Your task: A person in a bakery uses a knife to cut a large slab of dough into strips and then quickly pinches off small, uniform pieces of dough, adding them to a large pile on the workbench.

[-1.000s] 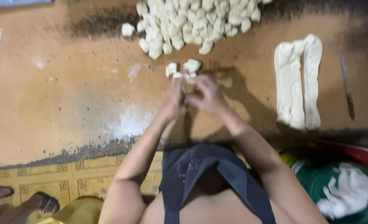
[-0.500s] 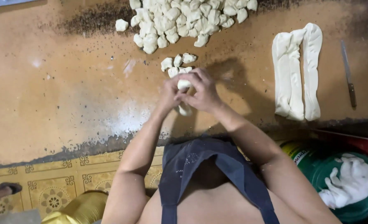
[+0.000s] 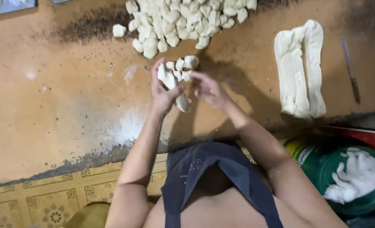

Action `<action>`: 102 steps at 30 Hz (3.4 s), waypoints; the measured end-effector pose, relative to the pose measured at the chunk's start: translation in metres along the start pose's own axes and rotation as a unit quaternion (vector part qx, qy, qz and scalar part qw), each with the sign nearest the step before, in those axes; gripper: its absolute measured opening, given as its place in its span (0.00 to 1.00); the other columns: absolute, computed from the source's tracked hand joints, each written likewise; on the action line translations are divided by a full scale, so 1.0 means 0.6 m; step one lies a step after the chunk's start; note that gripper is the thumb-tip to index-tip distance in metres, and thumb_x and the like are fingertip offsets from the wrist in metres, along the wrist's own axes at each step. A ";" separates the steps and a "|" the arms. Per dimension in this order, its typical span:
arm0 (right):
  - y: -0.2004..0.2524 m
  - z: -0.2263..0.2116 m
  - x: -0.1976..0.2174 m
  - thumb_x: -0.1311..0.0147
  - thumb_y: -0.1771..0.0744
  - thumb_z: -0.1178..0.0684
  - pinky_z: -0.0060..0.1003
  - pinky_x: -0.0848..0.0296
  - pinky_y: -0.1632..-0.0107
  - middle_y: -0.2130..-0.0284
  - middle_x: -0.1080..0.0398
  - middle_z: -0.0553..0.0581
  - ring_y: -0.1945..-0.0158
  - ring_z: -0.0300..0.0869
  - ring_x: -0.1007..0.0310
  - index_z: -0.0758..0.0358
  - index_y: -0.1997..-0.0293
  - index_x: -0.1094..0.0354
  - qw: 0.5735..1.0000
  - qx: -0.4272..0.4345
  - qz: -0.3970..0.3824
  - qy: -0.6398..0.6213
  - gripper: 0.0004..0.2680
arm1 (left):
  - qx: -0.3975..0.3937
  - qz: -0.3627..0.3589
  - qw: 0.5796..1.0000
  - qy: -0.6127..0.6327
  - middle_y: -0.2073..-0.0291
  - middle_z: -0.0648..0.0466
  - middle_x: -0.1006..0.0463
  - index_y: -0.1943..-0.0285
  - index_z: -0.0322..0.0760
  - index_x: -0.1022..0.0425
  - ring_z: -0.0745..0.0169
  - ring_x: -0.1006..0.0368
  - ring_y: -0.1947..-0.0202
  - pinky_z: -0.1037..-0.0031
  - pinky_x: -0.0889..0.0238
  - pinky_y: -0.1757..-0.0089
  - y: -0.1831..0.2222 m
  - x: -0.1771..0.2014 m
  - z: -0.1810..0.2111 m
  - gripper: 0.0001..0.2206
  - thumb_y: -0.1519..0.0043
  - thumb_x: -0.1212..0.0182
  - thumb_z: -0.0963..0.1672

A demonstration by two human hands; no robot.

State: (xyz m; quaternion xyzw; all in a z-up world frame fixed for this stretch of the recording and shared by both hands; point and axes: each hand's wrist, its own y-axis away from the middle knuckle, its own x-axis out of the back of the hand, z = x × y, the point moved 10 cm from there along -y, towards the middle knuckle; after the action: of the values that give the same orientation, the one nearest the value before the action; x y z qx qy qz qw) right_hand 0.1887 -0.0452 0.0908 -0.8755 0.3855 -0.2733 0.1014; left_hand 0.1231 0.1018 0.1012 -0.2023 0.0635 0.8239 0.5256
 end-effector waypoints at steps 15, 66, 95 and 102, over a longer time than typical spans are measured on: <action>0.133 -0.007 -0.061 0.42 0.33 0.37 0.49 0.32 0.35 0.31 0.39 0.60 0.35 0.51 0.32 0.57 0.26 0.44 0.863 -0.339 -0.375 -0.009 0.28 | 0.004 0.428 0.904 0.003 0.78 0.58 0.29 0.57 0.46 0.27 0.66 0.31 0.84 0.74 0.37 0.81 -0.018 0.290 -0.023 0.03 0.37 0.39 0.42; 0.023 0.049 -0.021 0.34 0.35 0.40 0.44 0.28 0.58 0.66 0.32 0.55 0.63 0.49 0.28 0.55 0.57 0.26 0.988 0.110 0.104 0.031 0.13 | -0.114 -0.040 0.943 -0.310 0.67 0.34 0.20 0.51 0.27 0.21 0.35 0.22 0.62 0.59 0.29 0.58 0.068 -0.038 -0.102 0.12 0.43 0.45 0.36; 0.037 0.102 -0.009 0.40 0.32 0.43 0.38 0.32 0.72 0.83 0.37 0.48 0.76 0.48 0.29 0.50 0.74 0.35 0.985 0.059 0.095 0.132 0.12 | -0.037 -0.148 0.842 -0.517 0.83 0.53 0.23 0.78 0.43 0.24 0.51 0.23 0.78 0.67 0.31 0.71 0.060 -0.073 -0.152 0.07 0.47 0.34 0.43; 0.027 0.170 0.020 0.32 0.42 0.29 0.49 0.32 0.54 0.53 0.34 0.62 0.55 0.53 0.28 0.55 0.37 0.37 0.938 -0.286 -0.098 0.173 0.33 | -0.178 -0.249 0.888 -0.343 0.75 0.49 0.20 0.64 0.43 0.20 0.48 0.20 0.71 0.65 0.26 0.64 0.096 -0.169 0.012 0.03 0.40 0.38 0.42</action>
State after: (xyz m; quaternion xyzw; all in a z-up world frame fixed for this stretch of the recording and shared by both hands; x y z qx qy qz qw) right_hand 0.2419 -0.0687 0.0048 -0.8400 0.3716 -0.3076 -0.2483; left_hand 0.1068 -0.0067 0.1424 -0.0069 -0.3209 0.6817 0.6574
